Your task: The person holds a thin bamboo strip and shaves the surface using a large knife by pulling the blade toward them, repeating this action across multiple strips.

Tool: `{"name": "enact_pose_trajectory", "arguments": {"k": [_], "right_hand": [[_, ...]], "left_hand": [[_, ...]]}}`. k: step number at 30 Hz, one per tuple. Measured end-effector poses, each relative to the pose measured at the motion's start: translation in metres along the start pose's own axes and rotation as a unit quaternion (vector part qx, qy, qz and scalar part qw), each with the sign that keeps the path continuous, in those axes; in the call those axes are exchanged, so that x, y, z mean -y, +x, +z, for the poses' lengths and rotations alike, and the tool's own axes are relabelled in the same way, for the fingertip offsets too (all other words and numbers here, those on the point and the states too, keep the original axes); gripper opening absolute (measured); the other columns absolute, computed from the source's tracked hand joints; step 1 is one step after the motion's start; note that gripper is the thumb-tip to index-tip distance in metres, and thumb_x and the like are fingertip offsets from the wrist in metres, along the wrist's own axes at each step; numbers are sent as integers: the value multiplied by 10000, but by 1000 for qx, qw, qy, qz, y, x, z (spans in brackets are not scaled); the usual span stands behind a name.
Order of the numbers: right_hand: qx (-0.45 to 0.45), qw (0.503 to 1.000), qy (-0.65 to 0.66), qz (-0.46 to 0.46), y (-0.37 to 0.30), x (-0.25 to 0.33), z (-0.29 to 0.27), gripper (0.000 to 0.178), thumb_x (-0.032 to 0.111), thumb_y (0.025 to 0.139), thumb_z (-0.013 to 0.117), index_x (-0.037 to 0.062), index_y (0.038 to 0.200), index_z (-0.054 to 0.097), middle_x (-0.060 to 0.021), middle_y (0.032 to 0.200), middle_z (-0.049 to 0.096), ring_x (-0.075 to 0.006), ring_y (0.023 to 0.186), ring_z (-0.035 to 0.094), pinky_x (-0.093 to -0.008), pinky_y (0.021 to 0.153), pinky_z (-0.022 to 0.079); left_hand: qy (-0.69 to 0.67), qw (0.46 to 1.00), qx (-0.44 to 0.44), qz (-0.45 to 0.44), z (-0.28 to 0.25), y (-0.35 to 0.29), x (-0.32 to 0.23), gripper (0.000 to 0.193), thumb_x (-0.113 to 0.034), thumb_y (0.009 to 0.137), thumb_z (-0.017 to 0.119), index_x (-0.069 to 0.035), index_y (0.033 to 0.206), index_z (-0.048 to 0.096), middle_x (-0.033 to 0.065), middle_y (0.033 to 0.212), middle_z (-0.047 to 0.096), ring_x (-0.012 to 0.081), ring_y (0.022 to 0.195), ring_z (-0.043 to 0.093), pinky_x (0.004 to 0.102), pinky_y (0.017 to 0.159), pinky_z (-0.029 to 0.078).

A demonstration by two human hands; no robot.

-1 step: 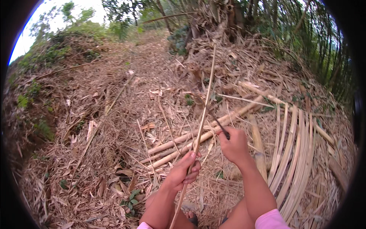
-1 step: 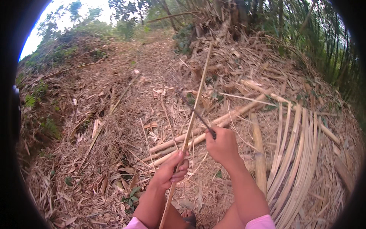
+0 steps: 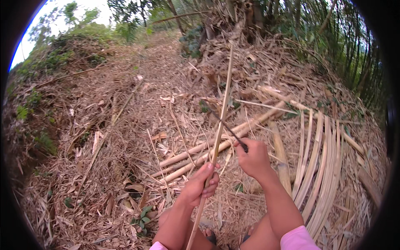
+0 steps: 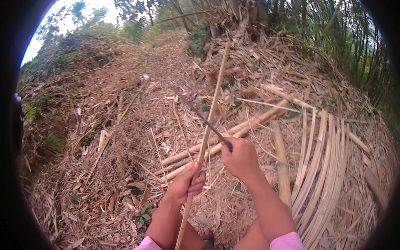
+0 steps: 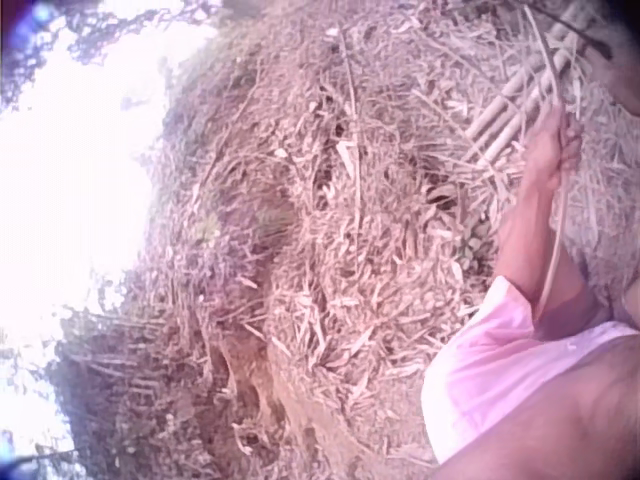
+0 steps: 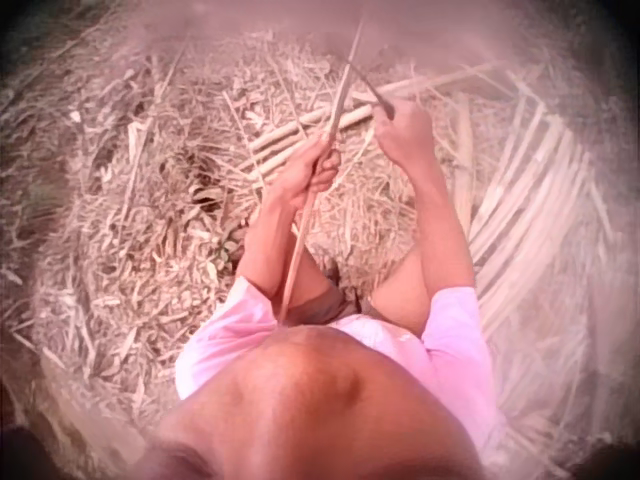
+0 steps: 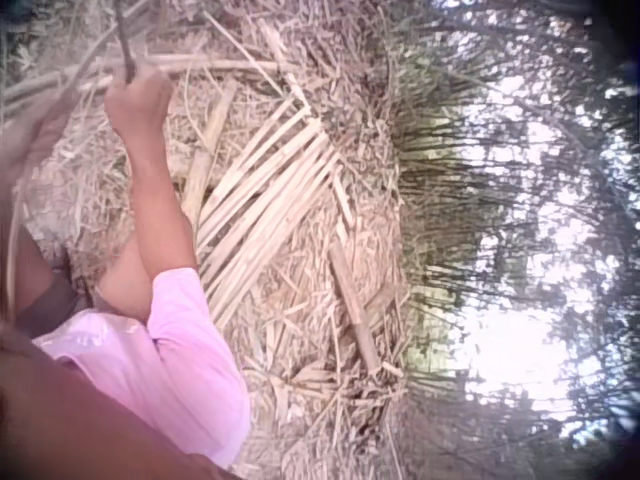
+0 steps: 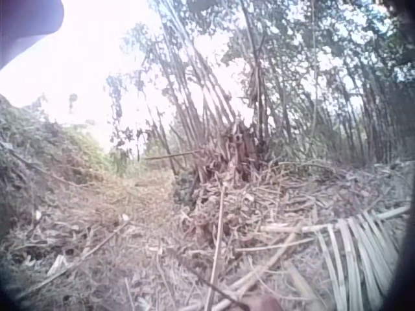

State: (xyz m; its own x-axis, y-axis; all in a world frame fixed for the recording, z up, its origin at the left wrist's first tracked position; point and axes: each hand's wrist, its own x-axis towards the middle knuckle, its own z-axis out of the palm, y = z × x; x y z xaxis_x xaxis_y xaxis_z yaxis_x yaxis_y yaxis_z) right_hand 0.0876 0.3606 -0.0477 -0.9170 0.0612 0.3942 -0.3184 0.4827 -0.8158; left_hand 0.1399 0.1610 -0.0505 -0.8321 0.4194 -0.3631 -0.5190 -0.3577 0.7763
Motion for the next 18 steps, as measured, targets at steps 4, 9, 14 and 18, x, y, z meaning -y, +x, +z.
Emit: {"name": "enact_pose_trajectory", "arguments": {"k": [4, 9, 14, 18], "right_hand": [[52, 994, -77, -64, -17, -4, 14, 117, 114, 793, 604, 11, 823, 651, -191, 757, 636, -385, 728, 630, -462, 664, 495], [111, 978, -127, -125, -29, 0, 38, 142, 117, 752, 630, 63, 882, 653, -140, 803, 637, -351, 712, 639, -455, 636, 502], [138, 972, -97, -166, -36, 1, 63, 126, 148, 764, 625, 66, 859, 627, -127, 784, 626, -344, 693, 649, -458, 628, 510], [166, 968, -82, -169, -43, 0, 60, 122, 170, 771, 623, 64, 832, 617, -125, 740, 619, -350, 667, 647, -460, 615, 510]], "left_hand": [[34, 999, -7, -2, -4, 3, 7, 364, -401, 1067, 324, -97, 1188, 484, -28, 700, 375, 35, 467, 268, 179, 390, 235], [86, 993, -78, 32, -10, -11, 0, 380, -338, 1063, 314, -44, 1184, 523, -31, 693, 376, 31, 466, 256, 189, 391, 220], [68, 986, -145, 50, -28, -23, 2, 396, -311, 1040, 337, -21, 1232, 528, -7, 739, 448, 44, 493, 302, 193, 407, 245], [23, 990, -119, 72, -29, -22, -3, 326, -268, 1035, 353, -30, 1160, 537, 25, 760, 498, 51, 500, 338, 194, 409, 256]]}}
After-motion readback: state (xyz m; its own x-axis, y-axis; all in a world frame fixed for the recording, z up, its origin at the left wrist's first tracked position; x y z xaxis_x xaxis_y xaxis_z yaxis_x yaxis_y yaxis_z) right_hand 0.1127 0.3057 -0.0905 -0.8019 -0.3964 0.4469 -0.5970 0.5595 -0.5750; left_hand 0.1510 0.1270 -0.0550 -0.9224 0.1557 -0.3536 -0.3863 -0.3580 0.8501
